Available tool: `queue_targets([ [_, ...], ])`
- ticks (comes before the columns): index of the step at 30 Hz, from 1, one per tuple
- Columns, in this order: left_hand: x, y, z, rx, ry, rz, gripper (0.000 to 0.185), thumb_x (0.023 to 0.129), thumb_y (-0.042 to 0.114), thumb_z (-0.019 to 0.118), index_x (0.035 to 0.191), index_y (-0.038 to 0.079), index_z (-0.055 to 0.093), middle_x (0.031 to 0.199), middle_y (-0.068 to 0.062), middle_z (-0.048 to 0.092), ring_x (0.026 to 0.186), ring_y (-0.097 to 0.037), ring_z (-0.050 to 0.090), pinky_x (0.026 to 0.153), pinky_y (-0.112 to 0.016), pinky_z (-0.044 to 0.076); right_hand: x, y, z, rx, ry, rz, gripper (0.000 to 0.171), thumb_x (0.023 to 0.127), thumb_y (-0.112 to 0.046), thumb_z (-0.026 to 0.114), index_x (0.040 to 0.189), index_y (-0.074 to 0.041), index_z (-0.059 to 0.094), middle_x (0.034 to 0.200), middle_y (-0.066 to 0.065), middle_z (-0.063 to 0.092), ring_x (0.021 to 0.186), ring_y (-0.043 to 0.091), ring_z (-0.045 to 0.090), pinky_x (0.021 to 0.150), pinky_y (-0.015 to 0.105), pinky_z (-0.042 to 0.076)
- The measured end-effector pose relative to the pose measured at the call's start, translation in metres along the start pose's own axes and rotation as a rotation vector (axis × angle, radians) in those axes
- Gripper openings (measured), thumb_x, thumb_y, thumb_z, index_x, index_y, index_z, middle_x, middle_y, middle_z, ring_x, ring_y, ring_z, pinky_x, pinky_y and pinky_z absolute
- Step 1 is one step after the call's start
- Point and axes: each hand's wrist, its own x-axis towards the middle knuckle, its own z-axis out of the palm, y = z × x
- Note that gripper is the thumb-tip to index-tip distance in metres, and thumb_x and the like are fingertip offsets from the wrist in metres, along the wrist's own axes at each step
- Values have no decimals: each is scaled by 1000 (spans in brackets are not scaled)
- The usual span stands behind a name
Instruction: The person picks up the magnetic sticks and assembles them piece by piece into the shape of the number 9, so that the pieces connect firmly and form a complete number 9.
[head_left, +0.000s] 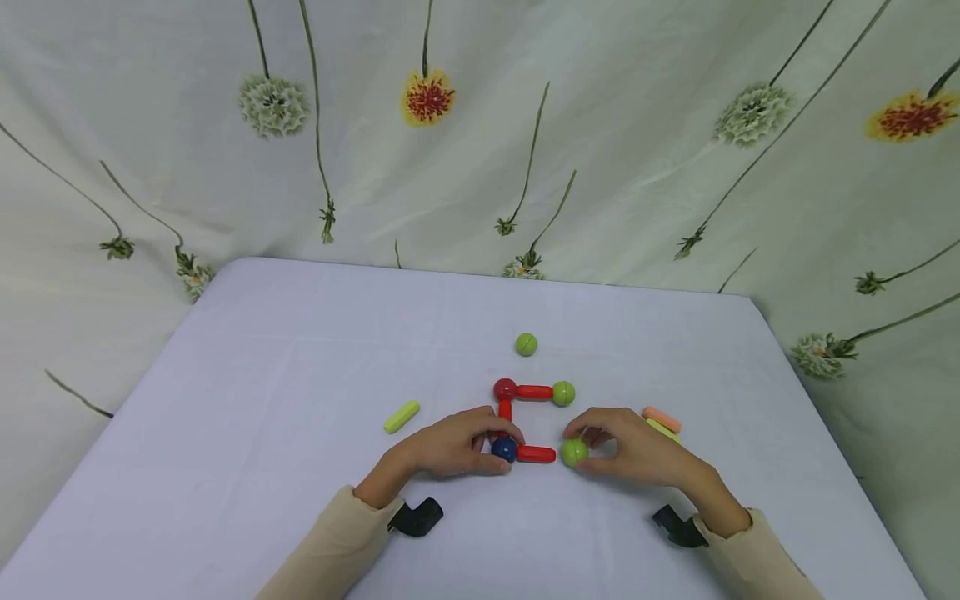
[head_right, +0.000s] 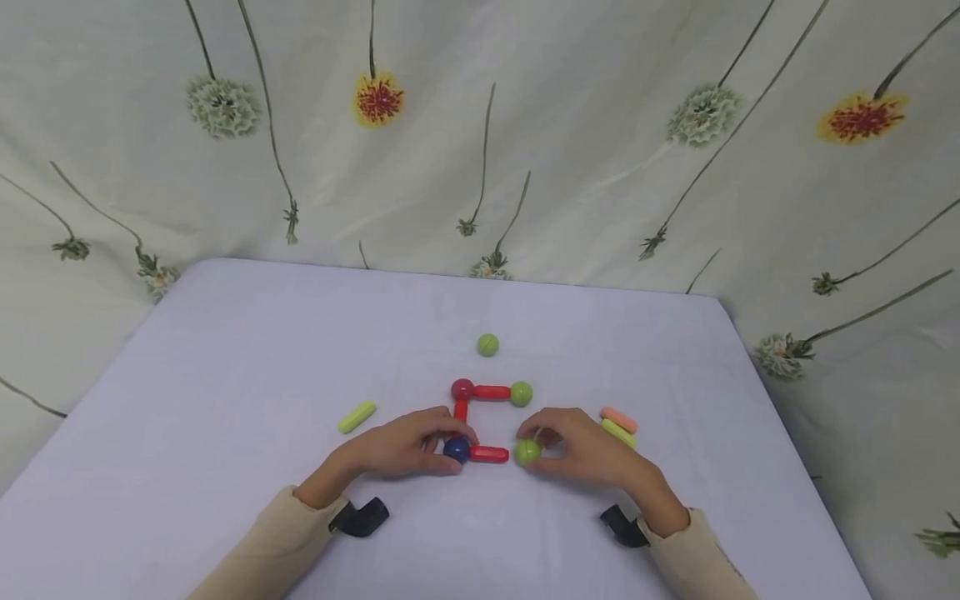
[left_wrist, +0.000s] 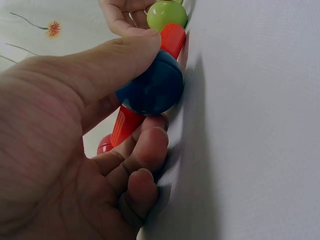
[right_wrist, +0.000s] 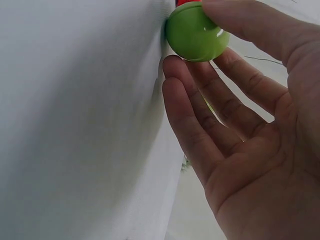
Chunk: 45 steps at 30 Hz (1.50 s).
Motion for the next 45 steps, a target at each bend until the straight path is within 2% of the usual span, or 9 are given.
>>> queue_targets([
  [7, 0, -2, 0, -7, -2, 2, 33, 83, 34, 70, 115, 33, 62, 92, 7, 51, 78, -10, 51, 63, -20, 43, 0, -2, 0, 16, -29, 4, 32, 80, -24, 75, 110, -24, 63, 102, -17, 63, 88, 3, 59, 80, 24, 51],
  [15, -1, -4, 1, -39, 35, 1, 34, 81, 30, 73, 114, 31, 65, 92, 8, 54, 81, -9, 53, 67, -21, 46, 1, -6, 1, 34, -50, 10, 31, 80, -24, 75, 108, -25, 63, 102, -17, 63, 87, 4, 60, 80, 24, 51],
  [29, 1, -4, 4, -57, 61, -24, 33, 77, 28, 76, 109, 32, 68, 89, 7, 56, 70, -10, 52, 59, -22, 43, 0, -7, 1, 1, -46, 27, 35, 79, -26, 75, 112, -24, 62, 103, -18, 63, 89, 5, 61, 82, 25, 51],
  [33, 3, -4, 4, -55, 66, -19, 34, 76, 29, 77, 109, 32, 68, 89, 8, 56, 68, -9, 52, 58, -22, 43, -4, -7, -6, -3, -21, 38, 37, 79, -25, 75, 113, -22, 62, 105, -16, 64, 91, 7, 62, 83, 27, 51],
  [45, 1, -4, 3, -76, 59, -8, 33, 78, 28, 76, 109, 34, 67, 90, 6, 55, 76, -10, 53, 63, -22, 45, -18, 10, -29, -48, 85, 61, 38, 80, -22, 75, 115, -14, 62, 109, -2, 65, 90, 13, 64, 84, 30, 52],
])
